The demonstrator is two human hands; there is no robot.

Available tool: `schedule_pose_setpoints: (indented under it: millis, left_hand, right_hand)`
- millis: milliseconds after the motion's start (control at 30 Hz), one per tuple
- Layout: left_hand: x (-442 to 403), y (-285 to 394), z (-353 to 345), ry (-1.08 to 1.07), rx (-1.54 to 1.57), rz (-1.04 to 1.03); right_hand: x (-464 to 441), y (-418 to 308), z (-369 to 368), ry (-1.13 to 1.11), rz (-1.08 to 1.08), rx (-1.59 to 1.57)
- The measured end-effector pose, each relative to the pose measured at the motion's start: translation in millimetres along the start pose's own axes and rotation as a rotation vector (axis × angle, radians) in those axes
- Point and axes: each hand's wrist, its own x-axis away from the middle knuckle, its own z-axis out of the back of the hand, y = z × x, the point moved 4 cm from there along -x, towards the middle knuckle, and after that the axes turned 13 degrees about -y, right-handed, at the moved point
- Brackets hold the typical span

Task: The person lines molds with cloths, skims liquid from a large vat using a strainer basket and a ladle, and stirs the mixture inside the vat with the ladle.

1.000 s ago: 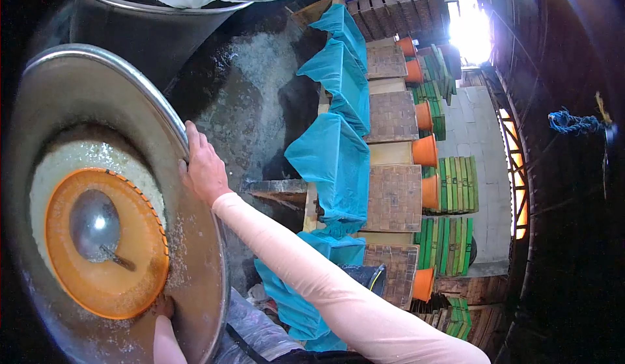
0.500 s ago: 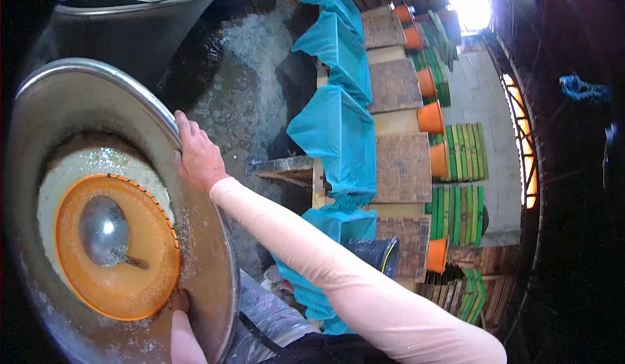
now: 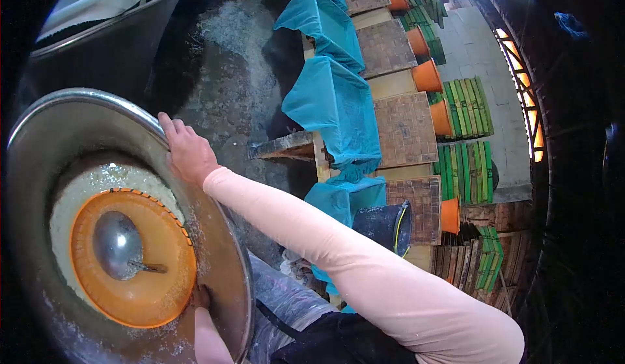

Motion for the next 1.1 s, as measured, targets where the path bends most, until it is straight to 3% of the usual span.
schedule_pose_setpoints:
  millis: [67,133,267,333,367,500,567,700,1067,1100]
  left_hand:
    - [13.4,11.5,7.0,-0.038,0.003,0.071]
    - [-28.7,-30.9,-24.6,-0.017,-0.107,0.022]
    - [11.6,28.4,8.1,-0.108,-0.220,-0.040]
    - [9.6,20.0,1.2,-0.133,-0.285,-0.072]
    - [-16.0,-2.7,-13.8,-0.032,-0.246,-0.102]
    - [35.6,31.2,13.3,-0.084,0.092,0.126]
    - [58.3,51.1,27.4,-0.093,0.060,0.140]
    - [19.4,22.8,10.0,-0.166,-0.189,-0.035]
    - [-61.9,-39.2,-39.7,-0.076,-0.178,0.054]
    - [-37.7,-22.0,-27.2,-0.084,-0.085,0.085]
  right_hand:
    - [1.3,-1.6,1.7,-0.005,0.005,-0.005]
    - [3.1,-2.7,2.9,-0.008,0.009,-0.023]
    - [1.2,0.1,2.0,-0.011,0.024,-0.048]
    - [1.4,-2.9,5.1,-0.034,0.029,-0.049]
    - [1.6,-2.4,4.8,-0.039,0.018,-0.047]
    - [2.3,-1.6,4.9,-0.058,-0.008,-0.050]
    - [2.6,-2.2,5.7,-0.065,0.001,-0.057]
    - [3.3,-1.7,6.0,-0.065,0.015,-0.063]
    - [0.3,-1.2,6.7,-0.063,0.003,-0.042]
    - [2.5,-2.4,6.0,-0.066,-0.003,-0.033]
